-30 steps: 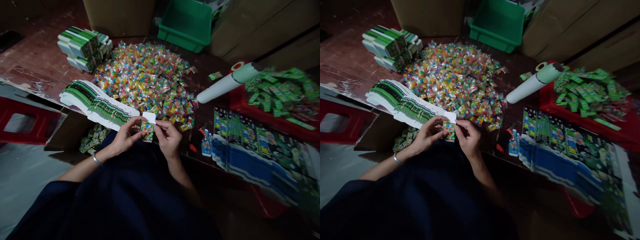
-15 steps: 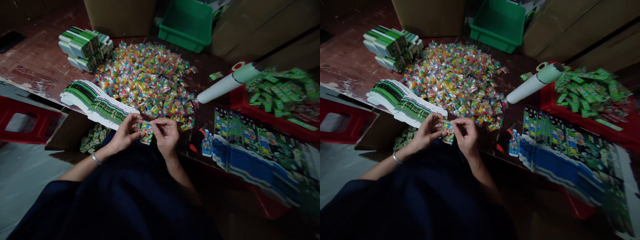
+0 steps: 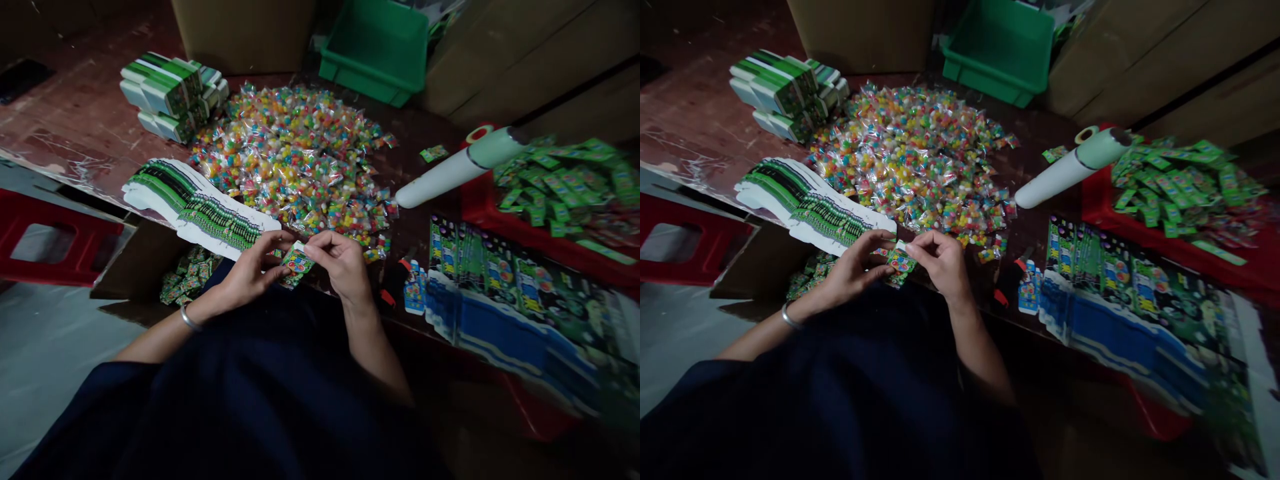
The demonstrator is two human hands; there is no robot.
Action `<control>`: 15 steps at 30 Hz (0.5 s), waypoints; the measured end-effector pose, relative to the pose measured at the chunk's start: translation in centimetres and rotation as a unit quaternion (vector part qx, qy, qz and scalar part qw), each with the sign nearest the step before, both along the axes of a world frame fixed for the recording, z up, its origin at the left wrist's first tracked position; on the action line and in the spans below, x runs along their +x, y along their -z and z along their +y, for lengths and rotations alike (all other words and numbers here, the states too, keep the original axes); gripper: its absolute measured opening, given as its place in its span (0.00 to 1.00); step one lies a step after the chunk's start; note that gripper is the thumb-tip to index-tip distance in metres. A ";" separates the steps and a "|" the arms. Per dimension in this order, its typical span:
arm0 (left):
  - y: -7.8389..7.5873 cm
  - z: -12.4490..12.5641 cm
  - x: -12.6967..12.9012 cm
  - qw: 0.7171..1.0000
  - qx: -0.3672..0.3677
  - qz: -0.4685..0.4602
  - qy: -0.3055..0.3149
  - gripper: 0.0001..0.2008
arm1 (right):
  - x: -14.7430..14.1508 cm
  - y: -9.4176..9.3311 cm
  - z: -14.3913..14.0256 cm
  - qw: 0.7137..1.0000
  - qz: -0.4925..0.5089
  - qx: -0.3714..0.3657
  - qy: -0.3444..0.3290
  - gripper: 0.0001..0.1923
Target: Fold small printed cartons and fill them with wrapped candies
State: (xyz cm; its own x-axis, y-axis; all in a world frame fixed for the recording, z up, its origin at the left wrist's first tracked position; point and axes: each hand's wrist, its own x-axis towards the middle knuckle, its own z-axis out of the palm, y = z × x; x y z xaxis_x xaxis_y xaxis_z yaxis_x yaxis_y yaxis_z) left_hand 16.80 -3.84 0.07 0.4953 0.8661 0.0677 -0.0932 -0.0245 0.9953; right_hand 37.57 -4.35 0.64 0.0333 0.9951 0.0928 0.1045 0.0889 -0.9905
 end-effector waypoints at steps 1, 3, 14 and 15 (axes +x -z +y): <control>-0.2 0.0 -0.1 1.000 -0.002 0.002 0.005 0.22 | 0.0 0.0 0.1 1.000 -0.005 -0.003 -0.002 0.09; -0.5 0.0 -0.4 1.000 -0.009 0.010 0.014 0.24 | -0.2 -0.2 -0.1 1.000 -0.022 0.006 -0.002 0.10; -1.7 1.0 -4.3 0.991 -0.030 0.100 0.080 0.15 | -1.3 0.4 -2.5 0.968 -0.189 0.162 -0.043 0.09; -2.3 1.3 -5.8 0.984 -0.015 0.147 0.095 0.15 | -1.2 0.8 -2.4 0.967 -0.193 0.157 -0.062 0.08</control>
State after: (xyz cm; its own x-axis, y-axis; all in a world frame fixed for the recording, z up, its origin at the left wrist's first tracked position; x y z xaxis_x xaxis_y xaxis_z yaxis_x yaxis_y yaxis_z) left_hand 11.03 -2.50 2.38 0.6433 0.7549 -0.1275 0.1995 -0.0045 0.9799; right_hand 36.33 -6.71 -0.21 -0.1821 0.9103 0.3717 0.4305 0.4137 -0.8022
